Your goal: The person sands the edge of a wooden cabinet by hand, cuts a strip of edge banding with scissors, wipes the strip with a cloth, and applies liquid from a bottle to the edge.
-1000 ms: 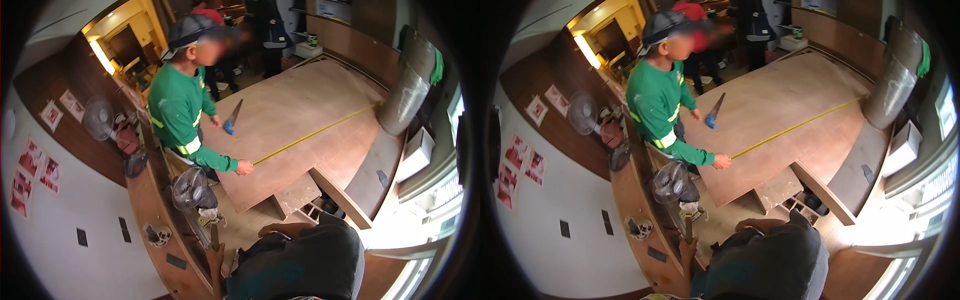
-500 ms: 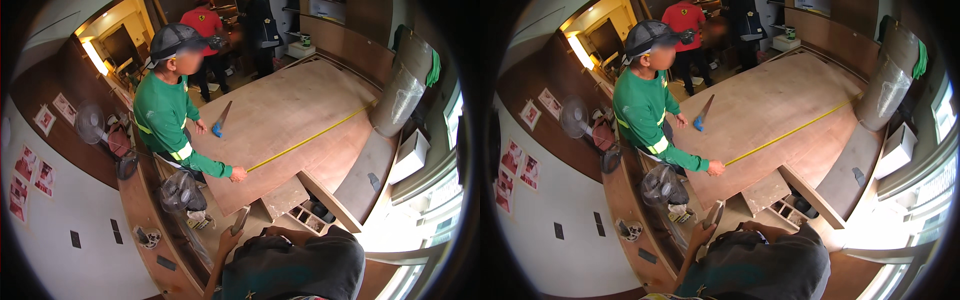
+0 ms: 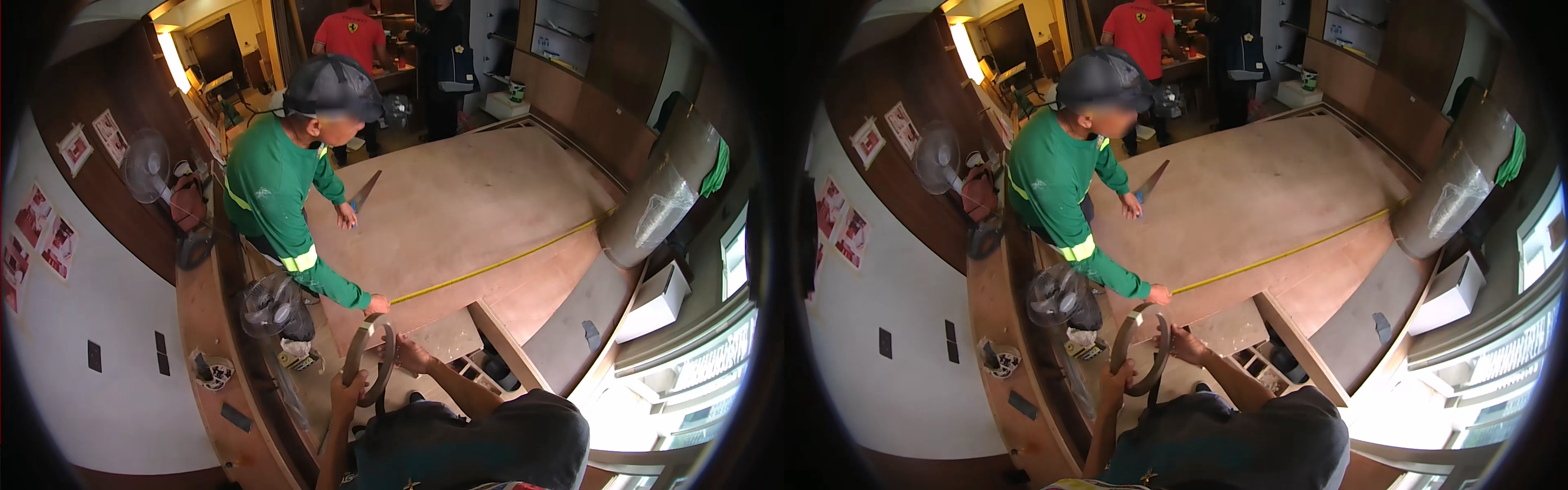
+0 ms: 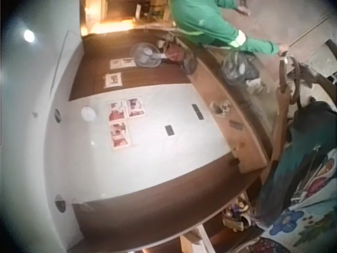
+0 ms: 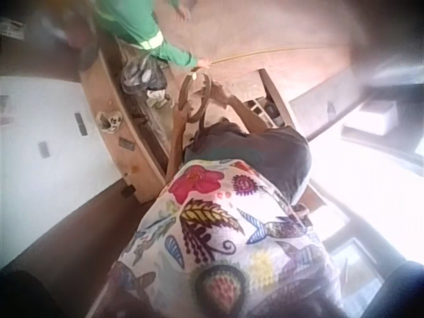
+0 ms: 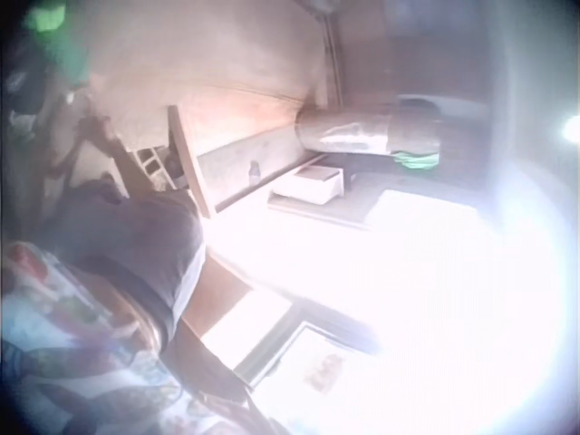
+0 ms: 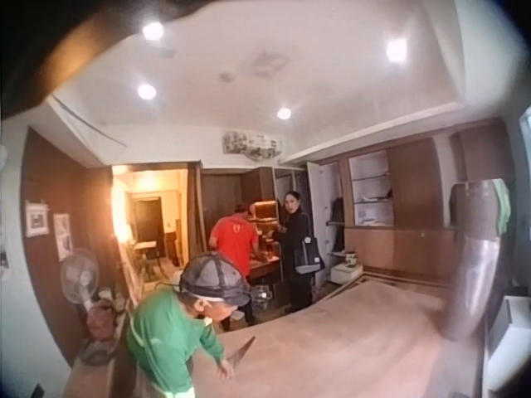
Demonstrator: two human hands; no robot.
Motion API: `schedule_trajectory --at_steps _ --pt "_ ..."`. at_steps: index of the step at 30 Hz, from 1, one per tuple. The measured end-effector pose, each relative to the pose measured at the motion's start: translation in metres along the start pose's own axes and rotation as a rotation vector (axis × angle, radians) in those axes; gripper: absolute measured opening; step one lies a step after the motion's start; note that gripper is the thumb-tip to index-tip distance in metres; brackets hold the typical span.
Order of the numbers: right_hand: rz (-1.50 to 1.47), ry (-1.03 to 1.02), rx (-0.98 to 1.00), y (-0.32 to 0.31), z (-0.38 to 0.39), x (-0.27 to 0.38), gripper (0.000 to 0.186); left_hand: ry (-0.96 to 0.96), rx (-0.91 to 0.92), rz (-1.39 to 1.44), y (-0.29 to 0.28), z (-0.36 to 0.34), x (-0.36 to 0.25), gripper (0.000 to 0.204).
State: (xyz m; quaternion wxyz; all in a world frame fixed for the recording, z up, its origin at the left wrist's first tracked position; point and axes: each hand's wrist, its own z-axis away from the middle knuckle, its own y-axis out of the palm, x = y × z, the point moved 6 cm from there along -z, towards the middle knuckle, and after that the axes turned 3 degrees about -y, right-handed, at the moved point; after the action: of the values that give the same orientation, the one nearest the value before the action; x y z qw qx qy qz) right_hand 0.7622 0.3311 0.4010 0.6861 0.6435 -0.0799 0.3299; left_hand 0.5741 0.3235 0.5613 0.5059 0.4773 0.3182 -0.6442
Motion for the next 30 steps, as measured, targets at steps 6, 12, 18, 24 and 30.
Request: schedule_trajectory --at_steps 6,12,18,24,30 --pt "0.050 0.097 -0.019 0.000 -0.026 -0.035 0.061 0.076 -0.084 0.161 -0.044 0.010 0.000 0.023" --pt "-0.002 0.212 0.062 0.024 -0.039 -0.074 0.050 0.076 -0.131 0.034 -0.082 0.030 -0.002 0.030" --pt "-0.038 0.257 0.123 0.032 -0.037 -0.105 0.051 0.027 -0.086 -0.056 -0.115 0.049 -0.003 0.035" --pt "0.148 0.189 0.056 0.020 -0.061 -0.092 0.041 0.027 -0.333 -0.141 -0.178 0.046 0.011 0.031" --pt "0.559 0.315 -0.131 0.098 -0.106 -0.077 0.037 0.026 -0.556 0.307 -0.235 0.070 0.038 0.029"
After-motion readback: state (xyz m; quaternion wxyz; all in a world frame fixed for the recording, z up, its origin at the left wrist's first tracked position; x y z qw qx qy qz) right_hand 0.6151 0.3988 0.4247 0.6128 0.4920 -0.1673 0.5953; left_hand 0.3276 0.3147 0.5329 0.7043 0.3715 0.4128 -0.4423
